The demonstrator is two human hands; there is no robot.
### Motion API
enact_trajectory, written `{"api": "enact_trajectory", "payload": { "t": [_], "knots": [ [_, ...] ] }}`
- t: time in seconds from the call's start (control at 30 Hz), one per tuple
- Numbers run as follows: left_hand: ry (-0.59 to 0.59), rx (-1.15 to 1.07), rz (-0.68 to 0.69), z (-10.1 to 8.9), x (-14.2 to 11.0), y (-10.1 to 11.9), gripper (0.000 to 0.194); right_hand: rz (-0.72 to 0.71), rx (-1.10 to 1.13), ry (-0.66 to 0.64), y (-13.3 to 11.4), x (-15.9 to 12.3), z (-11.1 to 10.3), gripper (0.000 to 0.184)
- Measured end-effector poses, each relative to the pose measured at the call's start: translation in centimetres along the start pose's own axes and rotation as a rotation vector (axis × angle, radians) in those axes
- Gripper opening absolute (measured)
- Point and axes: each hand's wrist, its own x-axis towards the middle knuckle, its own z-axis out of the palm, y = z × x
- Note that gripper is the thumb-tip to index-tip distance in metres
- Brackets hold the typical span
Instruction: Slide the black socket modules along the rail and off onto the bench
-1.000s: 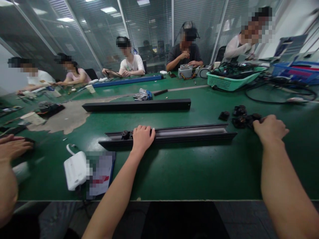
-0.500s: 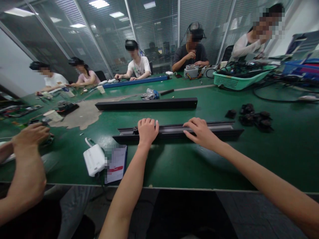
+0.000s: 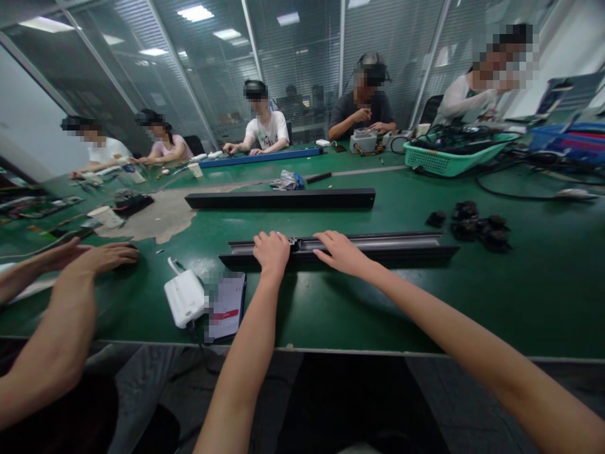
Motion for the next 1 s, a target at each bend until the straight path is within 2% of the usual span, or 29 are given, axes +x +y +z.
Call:
{"api": "enact_trajectory", "payload": {
  "t": [0.13,0.3,0.6,0.77,0.87,1.0],
  "knots": [
    [-0.026,-0.005,-0.006,-0.2,0.1,-0.2,0.050,0.002,-0.040,0.007,-2.4,3.1,1.5,0.043],
    [-0.071,-0.003,-0.007,-0.6,0.0,-0.2,0.049,-0.015,-0.052,-0.009,-4.3,5.4,3.3,0.033],
    [-0.084,0.023,0.011,-0.5,0.0,-0.3,0.051,0.038,0.050,-0.006,-3.4,5.5,4.4,0.038],
    [-0.111,0.060,-0.012,-0.9,-0.1,-0.1,0.051,0.087,0.095,0.087,-3.5,5.4,4.7,0.036],
    [-0.123,0.070,-0.016,-1.1,-0.1,0.0,0.051,0.073,0.103,0.132,-3.6,5.3,4.8,0.034],
    [-0.121,0.069,-0.015,-1.1,0.0,0.0,0.051,0.038,0.113,0.129,-3.7,5.2,4.8,0.036]
  ]
}}
